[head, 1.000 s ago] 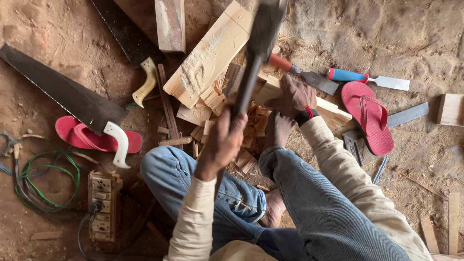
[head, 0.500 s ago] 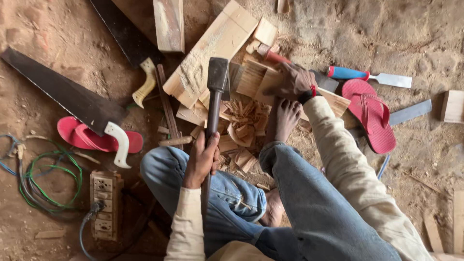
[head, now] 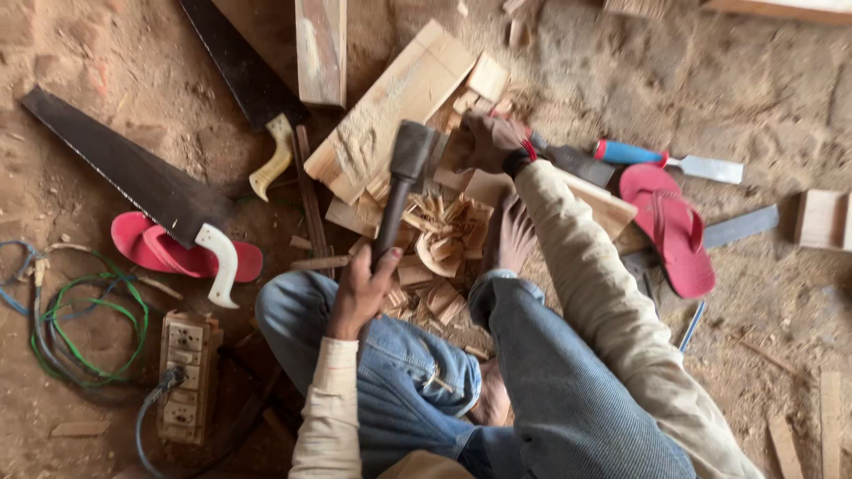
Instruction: The person sits on the floor and uses a chisel and mallet to carve a rectangular wooden block. They repeatedly strike the chisel to remove wood chips, occasionally repositioning the block to work on different sections.
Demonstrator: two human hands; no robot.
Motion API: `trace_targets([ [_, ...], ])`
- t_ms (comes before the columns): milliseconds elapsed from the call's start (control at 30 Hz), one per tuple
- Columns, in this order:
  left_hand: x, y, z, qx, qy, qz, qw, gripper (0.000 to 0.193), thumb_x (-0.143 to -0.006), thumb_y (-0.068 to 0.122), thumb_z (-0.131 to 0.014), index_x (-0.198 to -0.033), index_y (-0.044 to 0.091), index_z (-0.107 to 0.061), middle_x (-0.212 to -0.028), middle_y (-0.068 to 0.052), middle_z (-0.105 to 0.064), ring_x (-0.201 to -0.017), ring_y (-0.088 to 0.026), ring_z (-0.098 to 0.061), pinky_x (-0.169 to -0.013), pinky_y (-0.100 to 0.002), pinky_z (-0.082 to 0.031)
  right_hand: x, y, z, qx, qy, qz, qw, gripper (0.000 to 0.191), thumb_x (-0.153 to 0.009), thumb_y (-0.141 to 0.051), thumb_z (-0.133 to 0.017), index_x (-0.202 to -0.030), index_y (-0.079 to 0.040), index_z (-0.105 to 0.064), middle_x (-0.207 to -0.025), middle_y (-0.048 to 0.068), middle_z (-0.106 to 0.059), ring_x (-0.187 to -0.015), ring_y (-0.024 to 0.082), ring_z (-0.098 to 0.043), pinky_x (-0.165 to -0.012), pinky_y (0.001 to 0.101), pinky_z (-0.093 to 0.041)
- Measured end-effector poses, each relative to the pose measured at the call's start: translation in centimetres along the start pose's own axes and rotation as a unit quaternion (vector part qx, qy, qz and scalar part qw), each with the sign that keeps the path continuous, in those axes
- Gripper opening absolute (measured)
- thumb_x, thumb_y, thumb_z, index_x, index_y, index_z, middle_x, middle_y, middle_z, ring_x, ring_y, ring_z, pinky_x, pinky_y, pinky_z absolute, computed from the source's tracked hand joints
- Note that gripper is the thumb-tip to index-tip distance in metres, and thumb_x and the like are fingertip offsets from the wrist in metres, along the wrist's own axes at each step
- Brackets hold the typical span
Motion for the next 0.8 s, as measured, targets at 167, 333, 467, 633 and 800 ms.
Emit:
trace_targets([
  [167, 0.5, 0.8, 0.7, 0.051, 0.031, 0.007, 0.998, 0.039, -0.100, 0.045, -0.057, -0.101, 0.006, -0.056, -0.052, -0.001, -0.047, -0.034, -0.012, -0.045, -0.029, -0.031, -0.037, 2.1, 1.4, 4.7, -0.321, -0.053, -0.033, 0.945, 0.054, -0.076, -0.037, -0.090, -0.115, -0.010, -0.064, -0.099, 0.006, -0.073, -0.093, 0.025, -0.071, -0.082, 0.0432, -0.058],
  [333, 0.5, 0.0, -0.3, 0.041, 0.023, -0.003, 0.999, 0.040, -0.100, 0.042, -0.059, -0.094, 0.003, -0.056, -0.053, -0.002, -0.049, -0.034, -0.014, -0.046, -0.030, -0.033, -0.038, 11.5, 1.9, 14.7, -0.222, 0.079, 0.149, 0.961, 0.035, -0.083, -0.019, -0.084, -0.114, -0.007, -0.073, -0.111, 0.010, -0.074, -0.098, 0.025, -0.073, -0.087, 0.0390, -0.059],
  [467, 0.0, 0.3, -1.5, 0.034, 0.005, 0.004, 0.999, 0.041, -0.099, 0.041, -0.062, -0.092, 0.000, -0.056, -0.053, -0.004, -0.052, -0.035, -0.014, -0.050, -0.032, -0.032, -0.040, 19.7, 0.7, 19.6, -0.272, 0.145, 0.256, 0.916, 0.021, -0.080, -0.017, -0.085, -0.095, -0.008, -0.074, -0.098, 0.006, -0.076, -0.091, 0.020, -0.076, -0.083, 0.0357, -0.061],
  [633, -0.2, 1.2, -1.8, 0.021, -0.005, 0.000, 1.000, 0.037, -0.098, 0.040, -0.060, -0.096, 0.003, -0.056, -0.054, -0.004, -0.054, -0.036, -0.014, -0.051, -0.032, -0.033, -0.042, 22.2, -1.5, 19.6, -0.320, 0.147, 0.290, 0.890, 0.022, -0.084, -0.009, -0.086, -0.102, -0.006, -0.074, -0.109, 0.007, -0.077, -0.108, 0.023, -0.074, -0.114, 0.0426, -0.056],
  [800, -0.5, 0.7, -1.5, 0.000, -0.023, -0.026, 0.999, 0.041, -0.099, 0.044, -0.059, -0.098, 0.003, -0.058, -0.053, -0.002, -0.055, -0.038, -0.012, -0.052, -0.034, -0.031, -0.044, 24.6, -1.3, 17.5, -0.361, 0.142, 0.260, 0.884, 0.021, -0.078, -0.007, -0.085, -0.096, -0.006, -0.075, -0.109, 0.005, -0.077, -0.109, 0.020, -0.073, -0.114, 0.0427, -0.052],
])
Point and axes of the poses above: each hand's wrist, its own x-axis away from the middle knuckle, its own z-axis out of the back of the hand, y = z × x, the point moved 1 cm from there along -x, towards the middle knuckle
